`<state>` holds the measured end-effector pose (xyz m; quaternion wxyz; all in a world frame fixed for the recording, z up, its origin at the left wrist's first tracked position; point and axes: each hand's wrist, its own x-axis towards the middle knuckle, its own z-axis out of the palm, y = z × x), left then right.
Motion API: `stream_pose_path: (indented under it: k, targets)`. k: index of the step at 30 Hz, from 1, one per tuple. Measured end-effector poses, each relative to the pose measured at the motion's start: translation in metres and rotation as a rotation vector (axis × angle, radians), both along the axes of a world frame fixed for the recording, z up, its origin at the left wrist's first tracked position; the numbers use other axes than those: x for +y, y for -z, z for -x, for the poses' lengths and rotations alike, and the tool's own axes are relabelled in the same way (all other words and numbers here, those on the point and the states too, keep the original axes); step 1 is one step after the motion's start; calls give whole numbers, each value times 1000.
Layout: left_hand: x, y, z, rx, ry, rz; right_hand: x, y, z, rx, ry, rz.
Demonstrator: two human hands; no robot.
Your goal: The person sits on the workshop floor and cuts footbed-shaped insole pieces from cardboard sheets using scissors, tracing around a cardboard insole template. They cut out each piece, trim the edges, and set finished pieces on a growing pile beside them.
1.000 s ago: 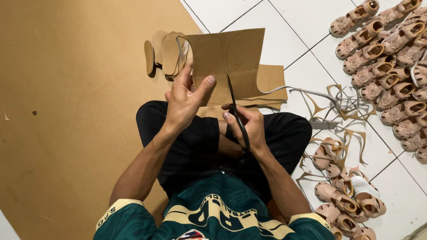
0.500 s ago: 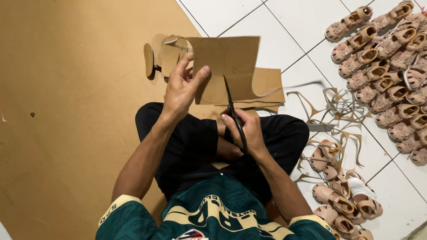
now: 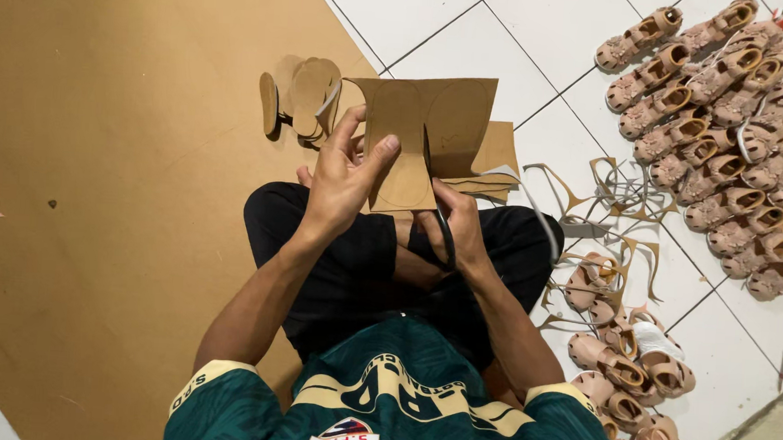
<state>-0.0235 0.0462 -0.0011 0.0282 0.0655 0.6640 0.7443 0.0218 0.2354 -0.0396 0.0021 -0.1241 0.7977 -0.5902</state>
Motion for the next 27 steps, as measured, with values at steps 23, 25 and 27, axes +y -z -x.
stream_pose_path:
  k: [23,25,27]
  targets:
    - [2,17,26,7,1,-122,-7,15,-5,23,156,-27]
    - [5,18,31,51,-23,-30,-5,14,0,113,135,-27]
    - [8,19,23,18,-37,81,-4,13,-2,124,102,12]
